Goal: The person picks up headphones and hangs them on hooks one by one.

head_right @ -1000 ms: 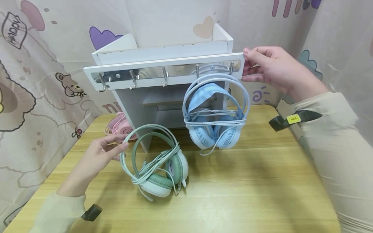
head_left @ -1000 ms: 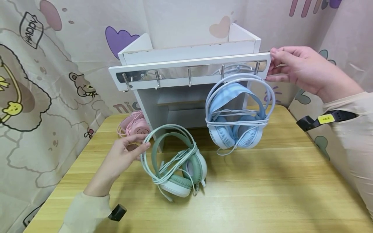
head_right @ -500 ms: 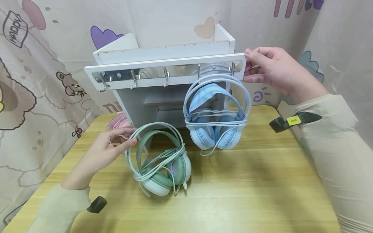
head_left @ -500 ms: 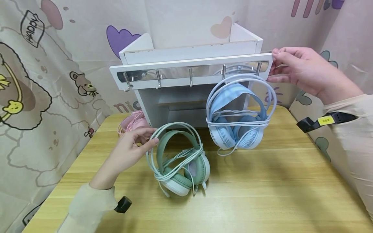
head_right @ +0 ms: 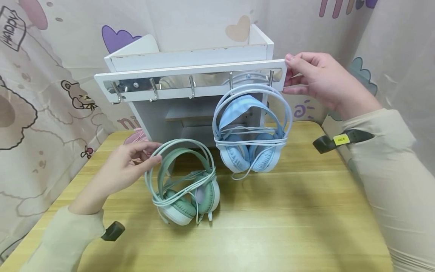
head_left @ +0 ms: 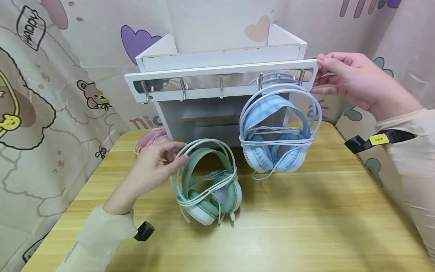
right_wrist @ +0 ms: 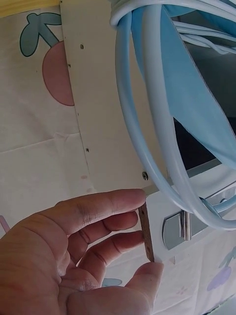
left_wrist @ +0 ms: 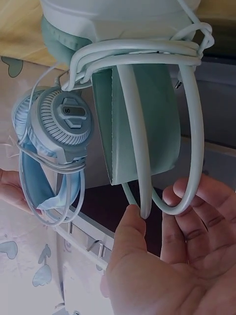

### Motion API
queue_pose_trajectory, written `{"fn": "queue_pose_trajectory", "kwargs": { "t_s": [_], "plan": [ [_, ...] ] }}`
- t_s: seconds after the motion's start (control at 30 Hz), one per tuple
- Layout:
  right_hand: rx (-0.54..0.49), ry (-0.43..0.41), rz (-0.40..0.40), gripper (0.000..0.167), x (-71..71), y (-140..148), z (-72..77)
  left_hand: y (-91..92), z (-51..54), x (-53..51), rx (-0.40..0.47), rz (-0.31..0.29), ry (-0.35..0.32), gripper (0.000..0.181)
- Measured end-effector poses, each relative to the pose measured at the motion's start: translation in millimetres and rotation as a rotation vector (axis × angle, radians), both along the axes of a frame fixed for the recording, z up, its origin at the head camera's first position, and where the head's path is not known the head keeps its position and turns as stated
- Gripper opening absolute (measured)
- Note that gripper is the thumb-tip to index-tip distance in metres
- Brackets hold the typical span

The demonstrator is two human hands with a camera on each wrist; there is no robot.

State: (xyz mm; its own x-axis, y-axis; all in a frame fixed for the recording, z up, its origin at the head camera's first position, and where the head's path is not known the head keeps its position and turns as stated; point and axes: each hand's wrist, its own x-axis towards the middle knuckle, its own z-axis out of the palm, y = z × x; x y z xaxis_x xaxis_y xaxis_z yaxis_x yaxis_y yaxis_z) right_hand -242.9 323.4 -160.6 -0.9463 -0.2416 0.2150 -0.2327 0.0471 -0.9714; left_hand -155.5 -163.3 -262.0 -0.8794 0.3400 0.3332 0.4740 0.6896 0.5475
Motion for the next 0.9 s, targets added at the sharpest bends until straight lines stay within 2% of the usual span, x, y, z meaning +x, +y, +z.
{"fn": "queue_pose_trajectory", "kwargs": {
  "t_s": [0.6, 0.9],
  "plan": [
    [0.045, 0.009, -0.013, 0.029, -0.5, -1, 0.2, 4.2, 10.1, -3.3, -0.040, -0.028, 0.012, 0.028],
    [0.026, 0.022, -0.003, 0.026, 0.1, -1, -0.7, 1.6, 23.2, -3.0, -0.137, -0.101, 0.019, 0.033]
  ]
}}
